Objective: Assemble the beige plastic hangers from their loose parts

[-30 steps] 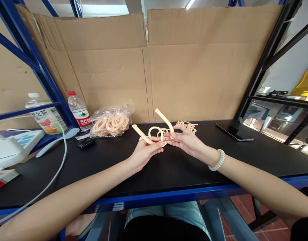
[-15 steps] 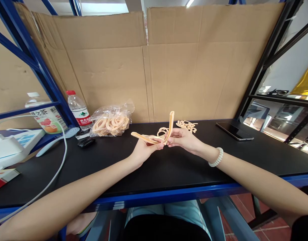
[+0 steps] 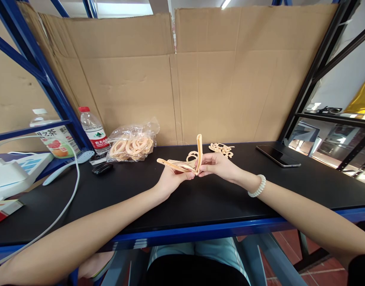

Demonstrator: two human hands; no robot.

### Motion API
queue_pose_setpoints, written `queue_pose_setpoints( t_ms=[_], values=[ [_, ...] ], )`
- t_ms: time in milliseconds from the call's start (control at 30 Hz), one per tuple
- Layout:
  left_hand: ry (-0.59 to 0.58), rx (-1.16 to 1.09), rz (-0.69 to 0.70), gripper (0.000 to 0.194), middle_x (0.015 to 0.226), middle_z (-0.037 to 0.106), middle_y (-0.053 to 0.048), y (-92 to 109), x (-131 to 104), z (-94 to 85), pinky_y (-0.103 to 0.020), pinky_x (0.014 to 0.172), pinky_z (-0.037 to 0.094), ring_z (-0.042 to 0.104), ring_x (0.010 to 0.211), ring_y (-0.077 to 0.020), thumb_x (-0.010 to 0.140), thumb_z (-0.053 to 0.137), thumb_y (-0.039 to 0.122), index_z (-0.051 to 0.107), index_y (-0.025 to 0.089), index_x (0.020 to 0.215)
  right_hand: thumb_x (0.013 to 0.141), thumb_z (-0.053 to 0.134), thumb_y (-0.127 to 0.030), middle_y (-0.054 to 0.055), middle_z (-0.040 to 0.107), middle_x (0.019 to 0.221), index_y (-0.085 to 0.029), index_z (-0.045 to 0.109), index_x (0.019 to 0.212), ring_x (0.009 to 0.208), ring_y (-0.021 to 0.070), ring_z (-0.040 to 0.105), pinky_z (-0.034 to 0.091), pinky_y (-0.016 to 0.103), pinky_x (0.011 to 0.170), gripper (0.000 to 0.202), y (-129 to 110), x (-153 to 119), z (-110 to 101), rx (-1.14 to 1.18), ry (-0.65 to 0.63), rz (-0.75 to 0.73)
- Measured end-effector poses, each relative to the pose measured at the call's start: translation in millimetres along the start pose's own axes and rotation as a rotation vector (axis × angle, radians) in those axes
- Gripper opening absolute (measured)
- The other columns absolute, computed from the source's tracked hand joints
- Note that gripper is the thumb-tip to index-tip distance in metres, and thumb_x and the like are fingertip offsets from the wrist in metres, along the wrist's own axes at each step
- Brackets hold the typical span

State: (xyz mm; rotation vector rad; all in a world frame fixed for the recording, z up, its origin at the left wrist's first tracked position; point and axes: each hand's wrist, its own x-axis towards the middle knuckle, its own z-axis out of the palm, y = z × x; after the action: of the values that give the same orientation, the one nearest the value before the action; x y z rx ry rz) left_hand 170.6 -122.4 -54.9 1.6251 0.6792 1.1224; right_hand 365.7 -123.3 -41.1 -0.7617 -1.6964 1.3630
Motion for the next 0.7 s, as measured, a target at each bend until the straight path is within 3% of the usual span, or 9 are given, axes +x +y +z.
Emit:
queue_pose_setpoints(
  t_ms=[200, 333, 533, 700],
  values=[
    [0.107, -0.055, 0.014, 0.011, 0.078, 0.07, -0.007, 0, -5, 8.1, -0.027, 0.065, 0.052, 0.064, 0.075, -0.0194, 0.059, 0.08, 0.017, 0.071, 0.014, 0.066, 0.072, 0.075, -0.032, 0.005, 0.069, 0.085, -0.014, 0.067, 0.085, 0.078, 0.0178, 0.068, 0.058, 0.035, 0.078, 0.024, 2, 1, 5, -0.011, 0.039, -0.051],
    [0.205, -0.145, -0.077, 0.021, 0.077, 0.069, -0.004, 3, -10, 10.9, -0.03, 0.07, 0.055, 0.065, 0.072, -0.0175, 0.057, 0.083, 0.022, 0.069, 0.013, 0.069, 0.071, 0.075, -0.033, 0.004, 0.068, 0.086, -0.016, 0.067, 0.085, 0.078, 0.0179, 0.068, 0.058, 0.036, 0.077, 0.024, 5, -1, 14, -0.029, 0.106, -0.098],
    [0.203, -0.19, -0.127, 0.03, 0.081, 0.07, -0.007, 6, -10, 8.8, -0.03, 0.072, 0.056, 0.067, 0.073, -0.018, 0.058, 0.085, 0.03, 0.07, 0.011, 0.075, 0.069, 0.076, -0.034, 0.003, 0.067, 0.082, -0.018, 0.063, 0.076, 0.075, 0.017, 0.066, 0.058, 0.035, 0.073, 0.021, 6, -4, 25, -0.069, 0.225, -0.198],
    [0.205, -0.197, -0.156, 0.031, 0.077, 0.07, -0.006, 8, -8, 8.2, -0.028, 0.07, 0.056, 0.066, 0.068, -0.0152, 0.057, 0.086, 0.031, 0.068, 0.011, 0.075, 0.071, 0.074, -0.036, 0.003, 0.065, 0.081, -0.018, 0.061, 0.075, 0.073, 0.0167, 0.065, 0.058, 0.033, 0.068, 0.023, 7, -3, 26, -0.094, 0.26, -0.169]
  ],
)
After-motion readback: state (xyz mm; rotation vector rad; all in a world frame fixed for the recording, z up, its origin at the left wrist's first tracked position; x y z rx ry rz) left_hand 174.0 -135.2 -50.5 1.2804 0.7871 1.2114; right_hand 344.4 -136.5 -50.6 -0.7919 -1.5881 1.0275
